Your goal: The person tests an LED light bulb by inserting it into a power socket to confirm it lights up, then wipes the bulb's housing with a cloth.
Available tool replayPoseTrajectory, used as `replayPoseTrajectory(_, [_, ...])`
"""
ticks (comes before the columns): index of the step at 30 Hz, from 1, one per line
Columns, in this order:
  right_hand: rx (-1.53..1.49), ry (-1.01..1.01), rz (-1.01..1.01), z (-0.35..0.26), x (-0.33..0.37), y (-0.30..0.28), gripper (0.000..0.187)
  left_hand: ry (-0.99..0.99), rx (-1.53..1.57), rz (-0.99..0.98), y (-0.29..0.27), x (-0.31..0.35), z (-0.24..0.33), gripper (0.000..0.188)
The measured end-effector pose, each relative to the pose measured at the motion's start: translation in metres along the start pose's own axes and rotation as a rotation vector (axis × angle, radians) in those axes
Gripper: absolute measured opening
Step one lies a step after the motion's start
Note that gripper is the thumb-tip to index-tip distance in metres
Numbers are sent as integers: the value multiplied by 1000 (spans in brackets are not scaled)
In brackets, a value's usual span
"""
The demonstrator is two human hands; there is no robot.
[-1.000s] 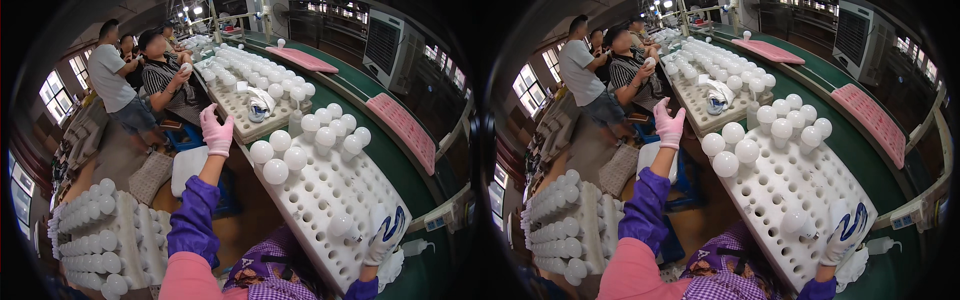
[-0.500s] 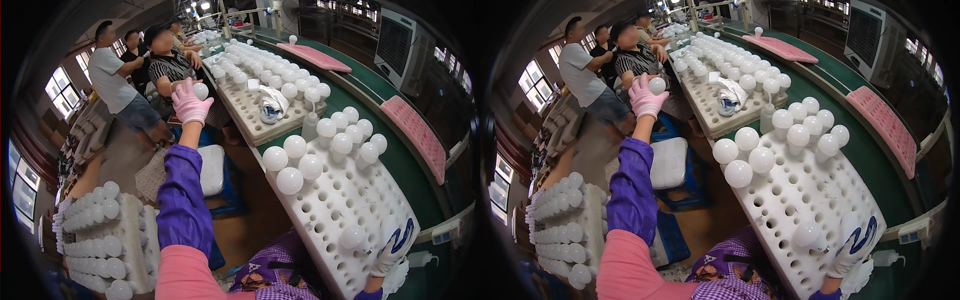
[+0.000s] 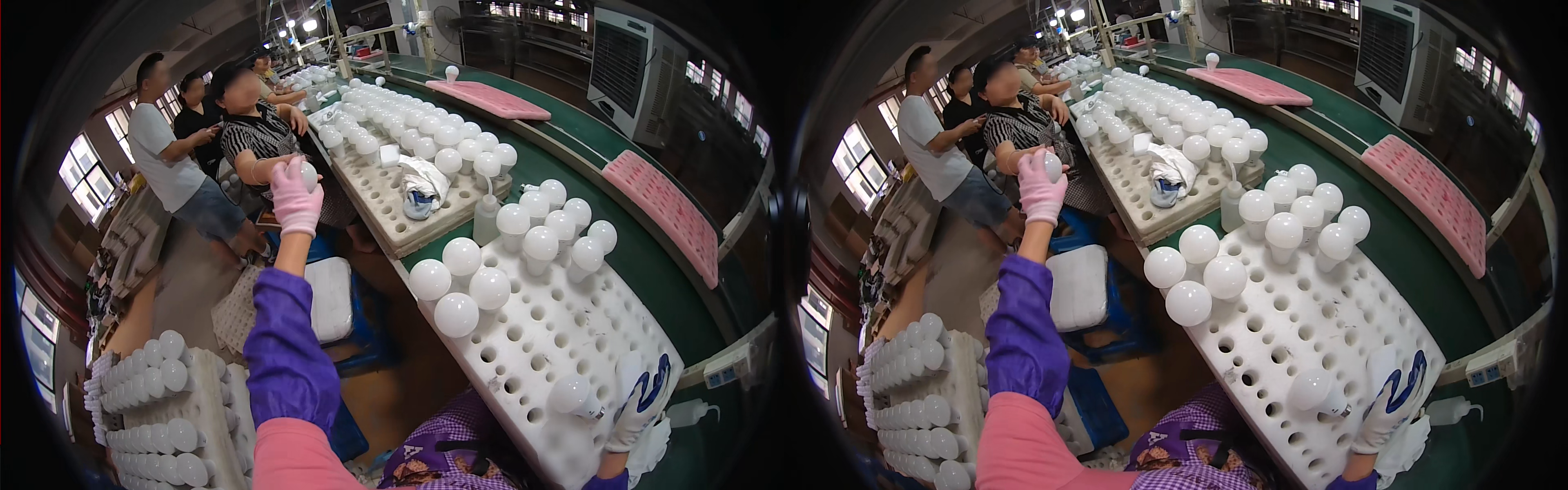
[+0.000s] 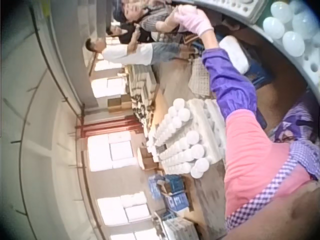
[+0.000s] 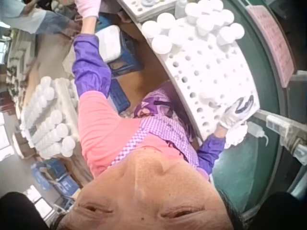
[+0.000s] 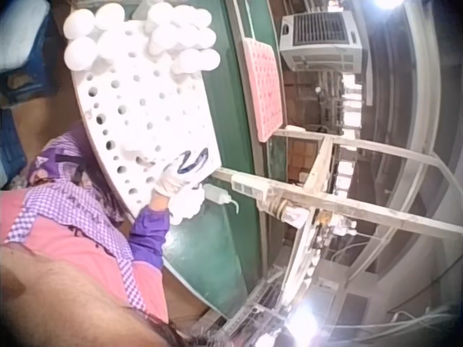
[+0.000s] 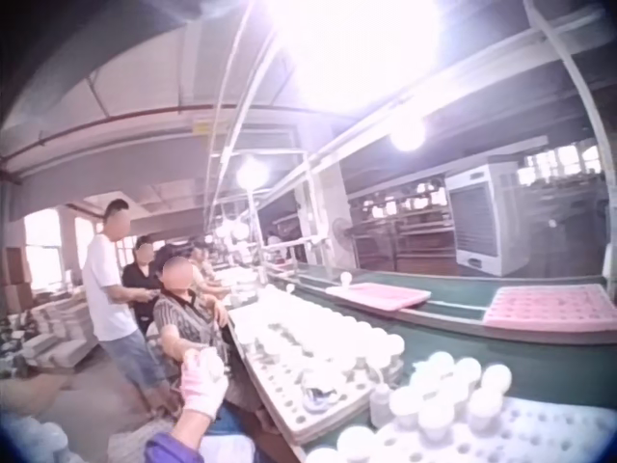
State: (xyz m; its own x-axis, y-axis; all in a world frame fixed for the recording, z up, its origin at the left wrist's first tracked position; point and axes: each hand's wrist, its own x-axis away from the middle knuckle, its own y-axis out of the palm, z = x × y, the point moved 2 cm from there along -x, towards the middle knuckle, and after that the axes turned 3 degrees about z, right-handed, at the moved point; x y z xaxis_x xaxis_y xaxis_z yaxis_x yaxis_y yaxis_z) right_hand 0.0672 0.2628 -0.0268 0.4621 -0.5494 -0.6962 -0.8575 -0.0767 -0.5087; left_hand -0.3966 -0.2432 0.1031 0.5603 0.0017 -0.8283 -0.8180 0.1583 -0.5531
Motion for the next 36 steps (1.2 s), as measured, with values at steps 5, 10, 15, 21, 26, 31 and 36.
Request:
replayPoseTrajectory(5, [-20,64,7,-16,-7,-1,41,-327,1163,-94,-55,54,39,68])
replayPoseTrajectory(10, [93,-43,39,-29,-13,-13,42,-361,1481,-307,-146,108,105,63])
replayPoseTrajectory(15, [-185,-109,67,-73,-22,-26,45,-400,1797,-557,-168,154,159,74])
replayPoseTrajectory(21, [-861,281,-286,-132,-29,-18,53,-809,2239,-1134,-191,193,214,74])
replayPoseTrajectory(26, [-1120,487,-645,-147,-41,-16,56,-910,2265,-1586,-200,215,248,64])
replayPoseTrajectory(31, [-1143,571,-722,-142,-36,-19,48,-1205,2196,-1736,-201,232,258,61])
replayPoseTrajectory(36, [-1200,682,-704,-142,-30,-20,39,-1311,2156,-1789,-201,240,261,63])
